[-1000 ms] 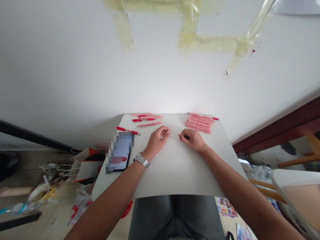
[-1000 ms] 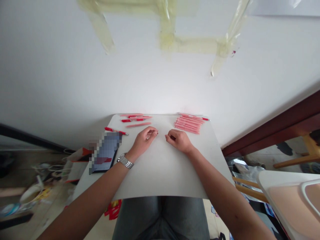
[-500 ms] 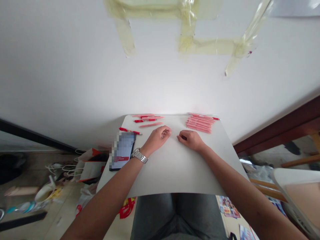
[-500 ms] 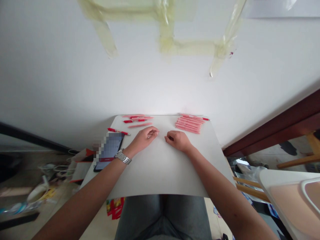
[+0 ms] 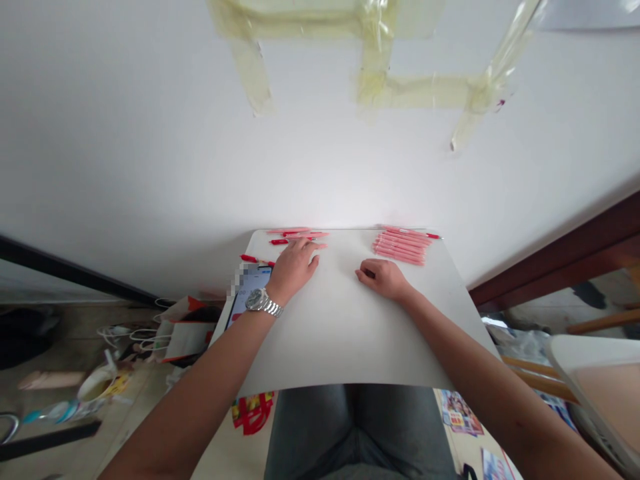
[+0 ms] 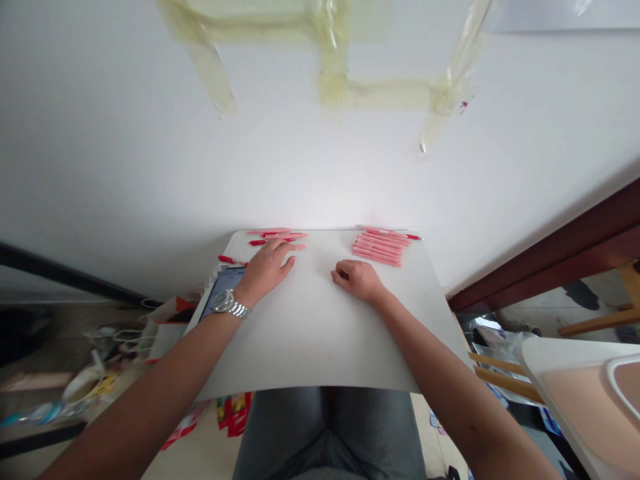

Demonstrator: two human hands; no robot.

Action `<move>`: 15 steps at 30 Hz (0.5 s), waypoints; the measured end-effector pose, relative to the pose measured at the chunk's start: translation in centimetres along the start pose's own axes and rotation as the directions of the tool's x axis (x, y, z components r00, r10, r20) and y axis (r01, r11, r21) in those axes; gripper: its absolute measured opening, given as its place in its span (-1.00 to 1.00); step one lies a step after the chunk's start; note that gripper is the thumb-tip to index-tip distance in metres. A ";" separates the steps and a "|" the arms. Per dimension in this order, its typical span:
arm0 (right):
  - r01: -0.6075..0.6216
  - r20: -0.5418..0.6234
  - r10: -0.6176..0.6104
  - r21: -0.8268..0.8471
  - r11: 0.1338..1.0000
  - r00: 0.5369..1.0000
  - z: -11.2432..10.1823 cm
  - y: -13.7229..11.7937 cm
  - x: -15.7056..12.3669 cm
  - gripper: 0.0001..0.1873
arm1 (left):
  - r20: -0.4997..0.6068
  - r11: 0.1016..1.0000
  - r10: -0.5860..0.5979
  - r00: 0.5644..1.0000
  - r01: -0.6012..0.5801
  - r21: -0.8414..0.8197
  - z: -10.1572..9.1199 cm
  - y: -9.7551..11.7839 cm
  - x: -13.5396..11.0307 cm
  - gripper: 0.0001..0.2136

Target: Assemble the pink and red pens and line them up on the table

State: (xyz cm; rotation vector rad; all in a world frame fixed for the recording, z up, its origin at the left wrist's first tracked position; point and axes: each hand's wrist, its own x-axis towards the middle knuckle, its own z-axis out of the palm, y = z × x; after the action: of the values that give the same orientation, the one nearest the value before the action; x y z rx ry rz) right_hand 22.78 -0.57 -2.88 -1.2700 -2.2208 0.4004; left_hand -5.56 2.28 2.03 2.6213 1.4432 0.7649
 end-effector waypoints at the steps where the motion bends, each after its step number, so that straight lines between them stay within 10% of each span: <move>1: -0.001 -0.001 0.001 0.001 1.000 1.000 0.0 0.0 0.0 -0.69 | 0.004 1.000 -0.004 1.000 0.004 0.016 0.1 -0.1 0.0 -0.66; 15: -0.019 0.012 0.019 -0.010 1.000 1.000 -0.2 -0.4 0.0 -0.69 | 0.001 0.988 -0.047 0.999 0.046 0.149 1.1 -1.2 0.7 -0.70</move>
State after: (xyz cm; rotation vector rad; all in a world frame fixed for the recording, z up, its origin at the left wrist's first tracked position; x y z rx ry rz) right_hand 22.66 -0.78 -2.49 -1.2978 -2.2244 0.4060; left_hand -5.74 3.73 0.98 2.6827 1.6145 0.6702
